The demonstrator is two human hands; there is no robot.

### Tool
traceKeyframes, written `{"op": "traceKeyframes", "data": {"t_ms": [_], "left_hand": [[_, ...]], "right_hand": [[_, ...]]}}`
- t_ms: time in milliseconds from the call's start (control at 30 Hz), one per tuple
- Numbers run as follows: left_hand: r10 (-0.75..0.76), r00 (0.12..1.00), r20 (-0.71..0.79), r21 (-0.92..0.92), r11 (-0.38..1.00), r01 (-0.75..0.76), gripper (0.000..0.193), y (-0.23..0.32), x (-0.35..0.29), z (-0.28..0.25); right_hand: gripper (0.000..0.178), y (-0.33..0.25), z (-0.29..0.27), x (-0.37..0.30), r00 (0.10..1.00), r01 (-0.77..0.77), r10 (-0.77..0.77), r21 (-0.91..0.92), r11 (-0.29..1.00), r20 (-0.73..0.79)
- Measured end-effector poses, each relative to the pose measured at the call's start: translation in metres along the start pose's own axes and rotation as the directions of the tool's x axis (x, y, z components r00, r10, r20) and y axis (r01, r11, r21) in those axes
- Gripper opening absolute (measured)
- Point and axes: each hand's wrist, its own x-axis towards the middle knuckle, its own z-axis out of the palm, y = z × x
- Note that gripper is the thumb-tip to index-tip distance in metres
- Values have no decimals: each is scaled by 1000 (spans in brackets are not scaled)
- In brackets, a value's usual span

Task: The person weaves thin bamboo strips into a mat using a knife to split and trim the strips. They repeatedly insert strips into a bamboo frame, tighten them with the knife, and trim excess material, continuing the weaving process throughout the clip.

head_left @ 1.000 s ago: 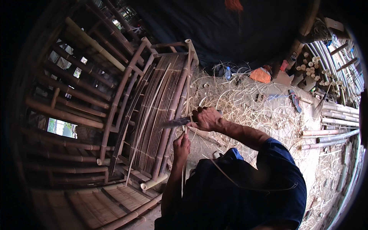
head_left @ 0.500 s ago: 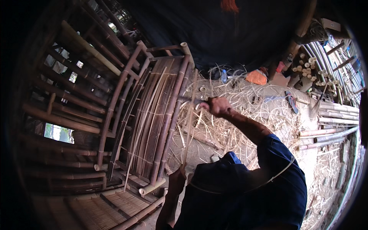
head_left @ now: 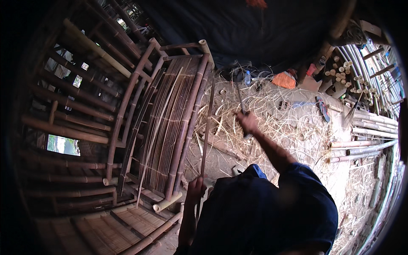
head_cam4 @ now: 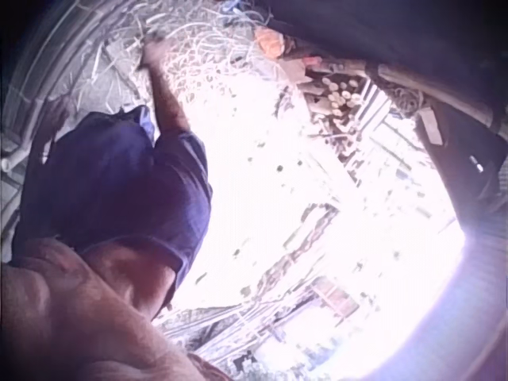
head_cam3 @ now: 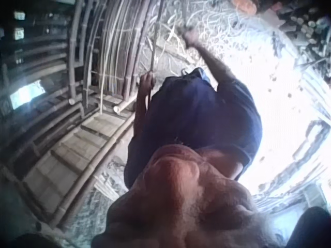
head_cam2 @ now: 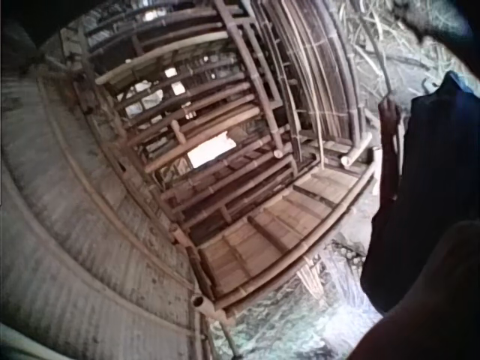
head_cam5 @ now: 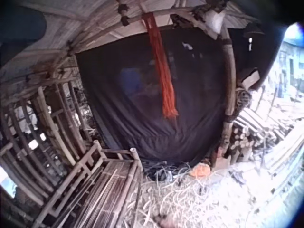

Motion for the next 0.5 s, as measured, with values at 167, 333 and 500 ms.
{"op": "traceKeyframes", "data": {"t_ms": [167, 333, 500], "left_hand": [[-315, 915, 252, -276, 883, 380, 53, -27, 64, 8], [-534, 845, -44, -18, 846, 533, 72, -23, -24, -45], [-789, 536, 300, -334, 439, 834, 80, -30, -153, -60]], "right_hand": [[31, 8, 86, -111, 933, -183, 85, 258, 949, 349], [30, 6, 79, -41, 951, -132, -1, 410, 902, 309], [32, -25, 34, 69, 977, 201, -210, 153, 968, 45]]}}
